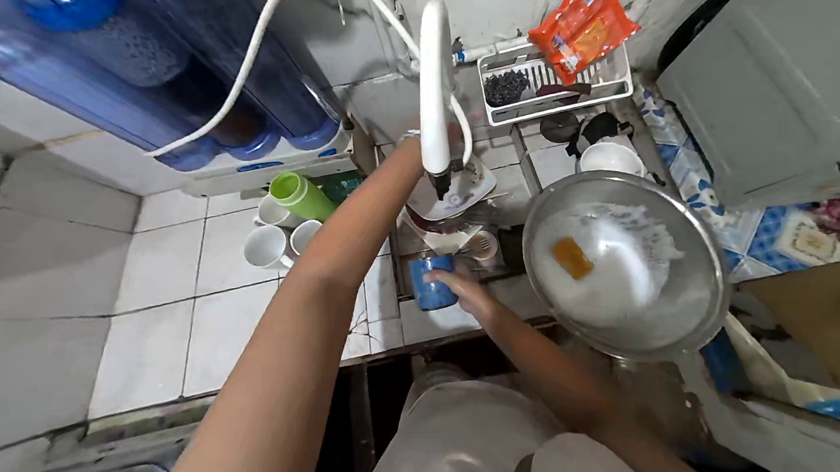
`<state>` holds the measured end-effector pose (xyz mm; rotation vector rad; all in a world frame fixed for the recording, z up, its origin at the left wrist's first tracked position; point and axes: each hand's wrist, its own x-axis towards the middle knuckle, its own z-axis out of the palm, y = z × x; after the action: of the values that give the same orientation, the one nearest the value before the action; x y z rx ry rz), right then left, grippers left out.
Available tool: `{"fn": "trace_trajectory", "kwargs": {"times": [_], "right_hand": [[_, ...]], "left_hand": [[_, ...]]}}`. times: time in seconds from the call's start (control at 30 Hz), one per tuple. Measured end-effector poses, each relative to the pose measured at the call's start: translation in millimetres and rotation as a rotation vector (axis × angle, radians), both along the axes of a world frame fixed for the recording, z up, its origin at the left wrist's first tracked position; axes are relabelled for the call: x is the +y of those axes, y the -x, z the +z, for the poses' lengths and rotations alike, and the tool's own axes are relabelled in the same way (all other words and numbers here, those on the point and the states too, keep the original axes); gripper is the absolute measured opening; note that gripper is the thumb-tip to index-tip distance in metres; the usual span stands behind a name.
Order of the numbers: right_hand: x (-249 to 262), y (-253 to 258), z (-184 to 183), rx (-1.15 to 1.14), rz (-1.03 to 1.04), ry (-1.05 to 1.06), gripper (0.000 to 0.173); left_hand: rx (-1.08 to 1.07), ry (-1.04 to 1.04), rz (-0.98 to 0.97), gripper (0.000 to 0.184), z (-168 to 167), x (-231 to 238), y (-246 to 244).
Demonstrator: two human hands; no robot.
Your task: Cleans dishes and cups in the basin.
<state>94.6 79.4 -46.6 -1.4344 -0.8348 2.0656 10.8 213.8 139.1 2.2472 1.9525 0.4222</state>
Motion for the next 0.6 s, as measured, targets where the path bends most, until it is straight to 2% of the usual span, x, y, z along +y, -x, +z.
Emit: {"fn": "trace_trajectory", "kwargs": {"times": [0.03,0.07,0.1,0.17,0.27,0.4,0.5,0.57,0.6], "right_hand": [[0,9,-1,0.015,0.002,0.077,0.054],[0,18,-2,0.036,-0.006,0.150,0.050],[1,26,-1,0.071,-0.022,0.215,0.045],[5,39,2,0.150,-0.067,0.351,0.041],[12,48,-3,0.218,-0.161,0.525,0.056],[13,52,-15,0.319,-0.249,0.644,0.058],[9,46,-20,0.374,-0.222,0.589,0.049],[1,42,-12,0.262,-0.204,0.357,0.040],[-4,38,-8,0.171,-0.199,0.179,0.047]], "left_hand": [[-0.102,0.082,-0.036,0.065,-24,28,4],[-0.143,0.262,-0.009,0.067,-34,52,3],[-0.154,0.352,0.007,0.065,-45,70,4],[-0.107,0.362,-0.009,0.059,-67,90,9],[-0.061,0.345,-0.046,0.056,-73,93,10],[0.005,0.372,-0.037,0.067,-94,113,16],[0.029,0.377,-0.052,0.069,-104,126,16],[0.023,0.408,-0.102,0.068,-92,118,16],[0.016,0.443,-0.127,0.068,-81,111,16]]}}
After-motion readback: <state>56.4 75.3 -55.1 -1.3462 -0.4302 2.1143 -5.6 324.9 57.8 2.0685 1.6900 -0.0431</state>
